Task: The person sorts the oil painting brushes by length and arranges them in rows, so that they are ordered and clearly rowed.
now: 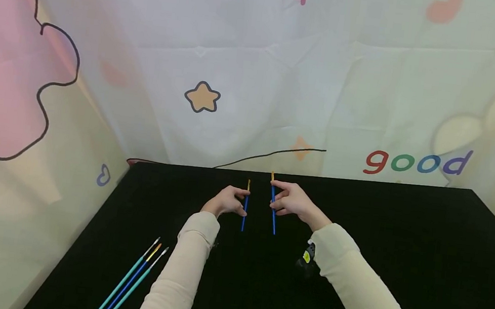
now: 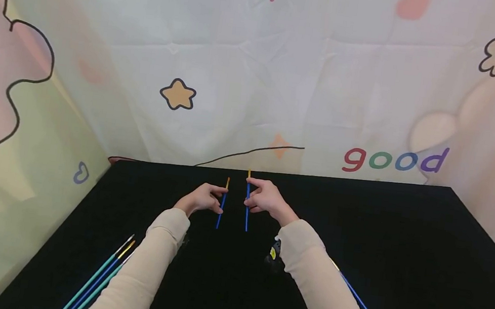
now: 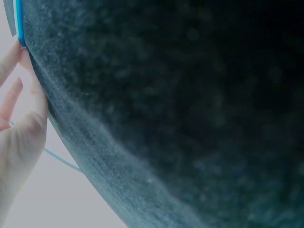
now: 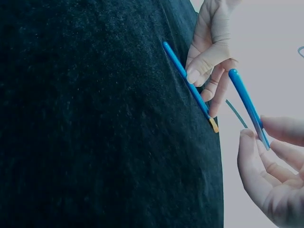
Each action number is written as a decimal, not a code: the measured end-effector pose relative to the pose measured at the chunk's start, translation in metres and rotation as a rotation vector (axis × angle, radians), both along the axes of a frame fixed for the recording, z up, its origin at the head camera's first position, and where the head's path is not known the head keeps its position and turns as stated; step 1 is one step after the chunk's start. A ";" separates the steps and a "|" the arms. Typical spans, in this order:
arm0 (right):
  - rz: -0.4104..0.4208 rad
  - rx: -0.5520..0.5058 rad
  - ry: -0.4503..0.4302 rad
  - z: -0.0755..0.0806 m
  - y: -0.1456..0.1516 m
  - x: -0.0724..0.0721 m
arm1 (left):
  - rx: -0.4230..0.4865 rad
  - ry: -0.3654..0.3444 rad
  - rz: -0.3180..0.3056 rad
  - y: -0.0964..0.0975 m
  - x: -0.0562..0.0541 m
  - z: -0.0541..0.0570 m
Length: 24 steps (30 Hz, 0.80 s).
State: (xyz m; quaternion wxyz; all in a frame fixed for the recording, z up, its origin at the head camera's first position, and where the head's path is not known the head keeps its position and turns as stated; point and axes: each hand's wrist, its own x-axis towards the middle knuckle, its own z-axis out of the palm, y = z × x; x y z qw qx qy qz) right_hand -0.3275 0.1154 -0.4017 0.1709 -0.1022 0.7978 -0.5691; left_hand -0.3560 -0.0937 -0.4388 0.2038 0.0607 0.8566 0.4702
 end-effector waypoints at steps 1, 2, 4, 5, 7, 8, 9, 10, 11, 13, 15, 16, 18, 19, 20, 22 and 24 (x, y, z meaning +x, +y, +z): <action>-0.003 0.004 0.000 -0.001 -0.001 -0.001 | -0.007 -0.002 0.000 0.000 -0.001 0.000; -0.003 0.007 0.002 -0.002 -0.003 -0.002 | -0.017 -0.002 0.002 0.000 -0.001 -0.001; -0.005 0.013 -0.001 -0.005 -0.005 -0.004 | -0.021 -0.007 0.007 0.000 -0.002 -0.001; -0.011 0.012 -0.008 -0.007 -0.006 -0.005 | -0.022 -0.008 0.008 0.000 -0.002 -0.001; -0.015 0.015 -0.013 -0.010 -0.008 -0.007 | -0.026 -0.007 0.005 0.000 -0.003 -0.001; -0.018 0.018 -0.013 -0.011 -0.008 -0.008 | -0.027 -0.007 0.004 0.001 -0.004 -0.001; -0.023 0.021 -0.016 -0.013 -0.009 -0.009 | -0.026 -0.006 0.003 0.001 -0.004 -0.001; -0.025 0.022 -0.016 -0.015 -0.009 -0.010 | -0.023 -0.007 0.002 0.001 -0.004 -0.001; -0.028 0.023 -0.017 -0.016 -0.009 -0.011 | -0.022 -0.006 0.001 0.001 -0.004 -0.001; -0.030 0.026 -0.018 -0.019 -0.010 -0.013 | -0.016 -0.002 0.001 0.001 -0.004 -0.001; -0.031 0.024 -0.023 -0.023 -0.011 -0.016 | -0.012 0.001 0.007 0.001 -0.004 -0.002; -0.032 0.024 -0.029 -0.024 -0.012 -0.017 | -0.010 0.001 0.009 0.000 -0.004 -0.003; -0.033 0.030 -0.036 -0.027 -0.015 -0.018 | -0.008 0.003 0.014 -0.001 -0.004 -0.003; -0.034 0.037 -0.040 -0.028 -0.016 -0.019 | -0.009 0.004 0.016 -0.001 -0.004 -0.004; -0.035 0.042 -0.045 -0.029 -0.018 -0.019 | -0.008 0.003 0.018 -0.001 -0.003 -0.004; -0.036 0.064 -0.053 -0.032 -0.021 -0.020 | -0.008 0.003 0.018 0.000 -0.003 -0.003; -0.038 0.082 -0.057 -0.034 -0.023 -0.022 | -0.006 0.003 0.017 0.000 -0.002 -0.003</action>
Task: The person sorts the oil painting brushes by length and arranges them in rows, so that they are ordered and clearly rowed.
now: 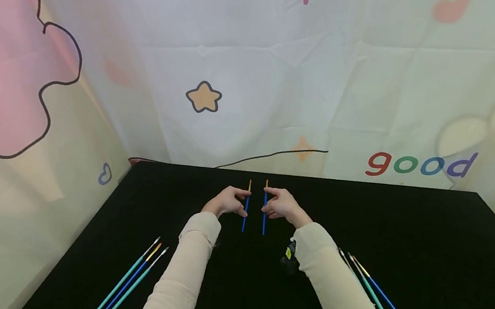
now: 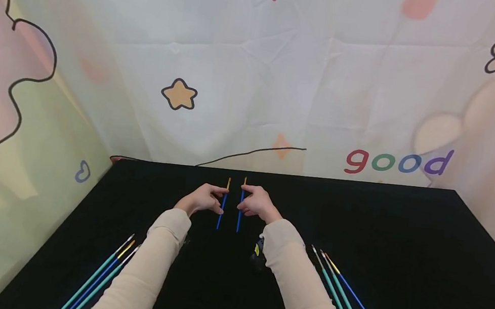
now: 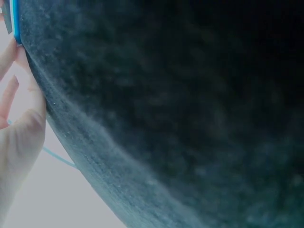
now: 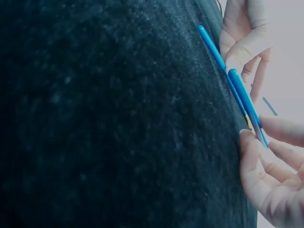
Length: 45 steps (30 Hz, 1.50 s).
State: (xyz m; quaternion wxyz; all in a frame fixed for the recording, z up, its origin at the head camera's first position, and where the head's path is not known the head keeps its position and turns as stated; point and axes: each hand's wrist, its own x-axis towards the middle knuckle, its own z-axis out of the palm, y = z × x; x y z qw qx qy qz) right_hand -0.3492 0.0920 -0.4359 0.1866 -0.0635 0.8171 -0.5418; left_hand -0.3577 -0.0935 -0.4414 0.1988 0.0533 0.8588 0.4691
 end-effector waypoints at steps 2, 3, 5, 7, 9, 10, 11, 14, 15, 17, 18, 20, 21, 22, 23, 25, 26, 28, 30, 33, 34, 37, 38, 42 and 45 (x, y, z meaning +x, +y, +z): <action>-0.004 0.016 0.005 -0.001 -0.002 0.000 | 0.004 0.000 0.000 0.001 0.001 0.000; -0.007 0.020 0.007 -0.002 -0.003 0.000 | 0.008 -0.001 -0.002 0.002 0.001 0.000; -0.013 0.018 0.014 -0.002 -0.005 0.000 | 0.015 0.002 -0.002 0.004 0.002 -0.001; -0.013 0.021 0.022 -0.002 -0.007 0.000 | 0.023 0.002 0.000 0.005 0.003 -0.002; -0.015 0.018 0.021 -0.003 -0.009 0.001 | 0.026 0.004 0.000 0.006 0.003 -0.002; -0.016 0.020 0.021 -0.003 -0.010 0.001 | 0.023 0.005 0.001 0.006 0.003 -0.003; -0.015 0.027 0.026 -0.003 -0.010 0.001 | 0.021 0.006 -0.001 0.007 0.003 -0.003; -0.033 0.042 0.026 -0.004 -0.010 0.002 | 0.017 0.008 -0.012 0.009 0.003 -0.005; -0.037 0.048 0.028 -0.004 -0.010 0.002 | 0.010 0.010 -0.015 0.009 0.003 -0.005; -0.045 0.061 0.030 -0.003 -0.010 0.003 | 0.001 0.015 -0.022 0.010 0.003 -0.005; -0.049 0.066 0.027 -0.002 -0.010 0.003 | -0.006 0.017 -0.025 0.011 0.003 -0.006; -0.048 0.081 0.028 -0.001 -0.010 0.004 | -0.012 0.019 -0.026 0.011 0.004 -0.006; -0.047 0.090 0.029 0.000 -0.009 0.004 | -0.012 0.019 -0.028 0.011 0.004 -0.006; -0.048 0.100 0.030 0.000 -0.009 0.005 | -0.007 0.018 -0.028 0.012 0.004 -0.006; -0.048 0.111 0.032 0.000 -0.009 0.005 | -0.003 0.016 -0.029 0.012 0.004 -0.006; -0.052 0.128 0.036 0.000 -0.008 0.006 | 0.001 0.017 -0.030 0.012 0.005 -0.006; -0.054 0.133 0.040 0.000 -0.008 0.007 | -0.001 0.018 -0.030 0.012 0.005 -0.006; -0.057 0.139 0.042 0.001 -0.007 0.008 | -0.001 0.020 -0.029 0.012 0.006 -0.005; -0.059 0.138 0.039 0.003 -0.006 0.009 | 0.004 0.016 -0.029 0.011 0.006 -0.005; -0.049 0.138 0.031 0.006 -0.004 0.010 | 0.047 -0.014 -0.020 0.007 0.005 -0.003; -0.045 0.138 0.029 0.008 -0.003 0.011 | 0.067 -0.027 -0.015 0.006 0.004 -0.003; -0.025 0.119 0.031 0.013 0.001 0.012 | 0.124 -0.053 0.002 0.002 0.004 0.001; -0.018 0.110 0.033 0.015 0.003 0.013 | 0.136 -0.054 0.004 0.000 0.004 0.002; 0.021 0.082 0.046 0.023 0.013 0.016 | 0.150 -0.038 0.008 -0.007 0.004 0.006; 0.049 0.080 0.065 0.029 0.020 0.020 | 0.121 0.001 -0.015 -0.014 0.007 0.009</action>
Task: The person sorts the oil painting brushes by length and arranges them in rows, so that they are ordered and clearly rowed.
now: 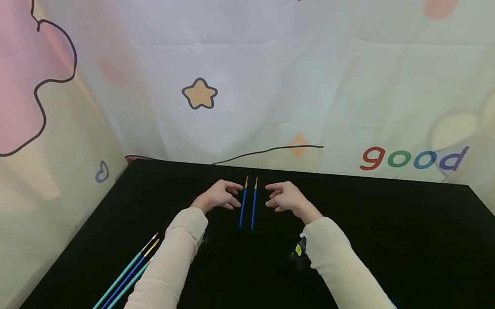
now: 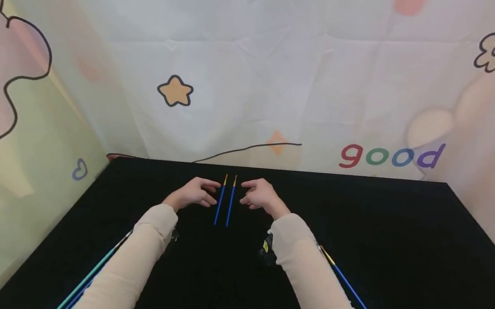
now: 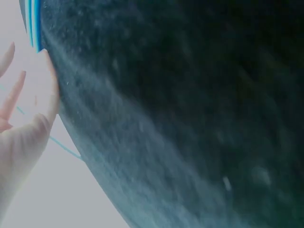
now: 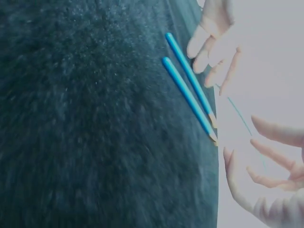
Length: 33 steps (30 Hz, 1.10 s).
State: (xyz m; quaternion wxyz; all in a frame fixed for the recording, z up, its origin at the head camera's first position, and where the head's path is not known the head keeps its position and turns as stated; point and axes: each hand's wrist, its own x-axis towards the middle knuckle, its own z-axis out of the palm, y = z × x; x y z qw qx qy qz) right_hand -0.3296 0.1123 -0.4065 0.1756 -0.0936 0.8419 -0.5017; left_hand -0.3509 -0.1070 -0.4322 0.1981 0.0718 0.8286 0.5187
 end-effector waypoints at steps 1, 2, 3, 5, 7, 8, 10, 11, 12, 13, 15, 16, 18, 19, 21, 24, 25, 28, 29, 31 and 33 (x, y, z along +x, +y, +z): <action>0.008 0.000 0.005 0.003 0.002 0.002 | -0.009 0.018 -0.012 -0.002 0.001 0.002; 0.014 0.003 0.010 0.005 0.005 0.004 | -0.018 0.034 -0.021 -0.005 0.003 0.004; 0.023 0.008 0.016 0.008 0.007 0.006 | -0.024 0.051 -0.032 -0.007 0.004 0.005; 0.042 0.014 0.021 0.012 0.011 0.010 | -0.028 0.079 -0.049 -0.012 0.006 0.009; 0.055 0.021 0.021 0.016 0.015 0.014 | -0.027 0.101 -0.066 -0.016 0.008 0.011; 0.063 0.025 0.019 0.017 0.017 0.016 | -0.026 0.109 -0.073 -0.019 0.009 0.013; 0.074 0.025 0.015 0.020 0.021 0.019 | -0.026 0.130 -0.091 -0.022 0.013 0.016; 0.074 0.025 0.012 0.021 0.023 0.021 | -0.023 0.140 -0.096 -0.024 0.014 0.018; 0.077 0.028 0.012 0.023 0.024 0.024 | -0.022 0.151 -0.102 -0.026 0.016 0.019; 0.080 0.030 0.012 0.024 0.027 0.026 | -0.020 0.162 -0.109 -0.028 0.017 0.020; 0.082 0.039 0.017 0.027 0.031 0.029 | -0.017 0.179 -0.114 -0.031 0.021 0.023; 0.082 0.048 0.022 0.028 0.034 0.031 | -0.011 0.186 -0.117 -0.033 0.023 0.023; 0.086 0.059 0.031 0.029 0.039 0.034 | -0.001 0.201 -0.130 -0.034 0.026 0.025; 0.088 0.062 0.031 0.030 0.042 0.036 | 0.005 0.205 -0.136 -0.035 0.028 0.025; 0.094 0.066 0.034 0.030 0.047 0.039 | 0.011 0.216 -0.149 -0.037 0.031 0.026; 0.104 0.062 0.038 0.033 0.054 0.044 | -0.006 0.236 -0.173 -0.039 0.038 0.028; 0.105 0.060 0.036 0.034 0.057 0.046 | -0.013 0.238 -0.178 -0.040 0.040 0.030; 0.116 0.055 0.044 0.039 0.065 0.053 | -0.031 0.246 -0.194 -0.041 0.045 0.033; 0.122 0.051 0.046 0.041 0.068 0.055 | -0.035 0.249 -0.202 -0.042 0.046 0.034; 0.130 0.043 0.050 0.044 0.074 0.060 | -0.041 0.253 -0.216 -0.042 0.048 0.036; 0.148 0.038 0.064 0.046 0.080 0.063 | -0.045 0.261 -0.238 -0.042 0.051 0.037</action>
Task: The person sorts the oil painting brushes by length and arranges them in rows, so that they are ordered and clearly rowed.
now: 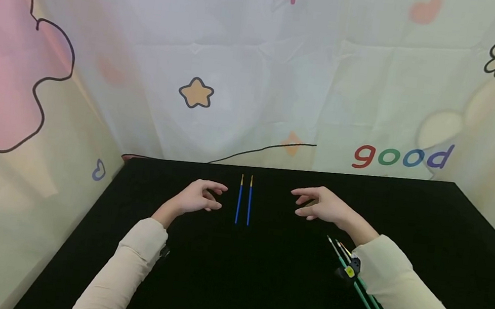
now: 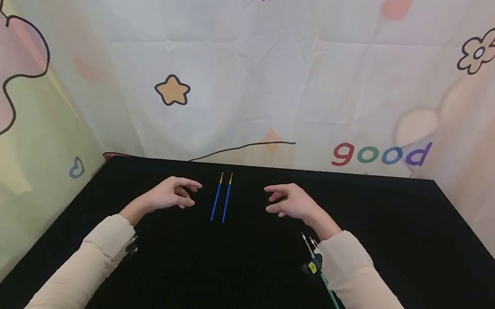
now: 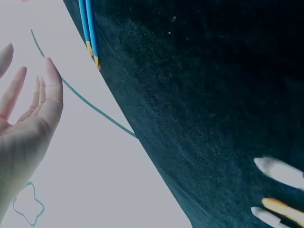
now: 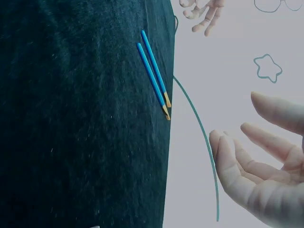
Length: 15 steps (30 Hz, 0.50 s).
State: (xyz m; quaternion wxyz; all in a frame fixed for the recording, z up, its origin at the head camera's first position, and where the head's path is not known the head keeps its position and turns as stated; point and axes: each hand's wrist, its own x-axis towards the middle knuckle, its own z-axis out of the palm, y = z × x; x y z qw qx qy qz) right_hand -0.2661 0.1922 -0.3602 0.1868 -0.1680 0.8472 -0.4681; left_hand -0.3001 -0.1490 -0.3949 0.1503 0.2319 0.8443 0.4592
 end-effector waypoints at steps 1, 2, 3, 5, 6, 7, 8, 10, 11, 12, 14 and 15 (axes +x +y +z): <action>0.008 -0.003 0.005 0.001 0.003 0.002 | -0.002 0.003 -0.009 0.000 0.001 0.001; 0.017 -0.004 0.013 0.002 0.005 0.003 | -0.005 0.009 -0.019 -0.001 0.003 0.002; 0.025 -0.004 0.020 0.003 0.007 0.005 | -0.006 0.012 -0.027 -0.001 0.005 0.004; 0.043 -0.001 0.035 0.004 0.012 0.009 | -0.008 0.020 -0.037 -0.002 0.008 0.006; 0.049 -0.002 0.039 0.004 0.014 0.011 | -0.011 0.026 -0.040 -0.002 0.009 0.007; 0.056 0.000 0.045 0.005 0.016 0.013 | -0.013 0.032 -0.045 -0.003 0.011 0.008; 0.063 0.002 0.051 0.005 0.018 0.015 | -0.015 0.037 -0.049 -0.004 0.013 0.009; 0.074 0.007 0.058 0.006 0.022 0.018 | -0.015 0.048 -0.057 -0.006 0.017 0.011; 0.077 0.010 0.060 0.006 0.024 0.020 | -0.011 0.053 -0.064 -0.007 0.019 0.013; 0.080 0.013 0.062 0.005 0.026 0.021 | -0.011 0.054 -0.070 -0.008 0.023 0.017; 0.085 0.018 0.065 0.004 0.030 0.023 | -0.005 0.063 -0.083 -0.010 0.026 0.018; 0.086 0.017 0.062 0.004 0.032 0.025 | -0.003 0.068 -0.089 -0.012 0.028 0.018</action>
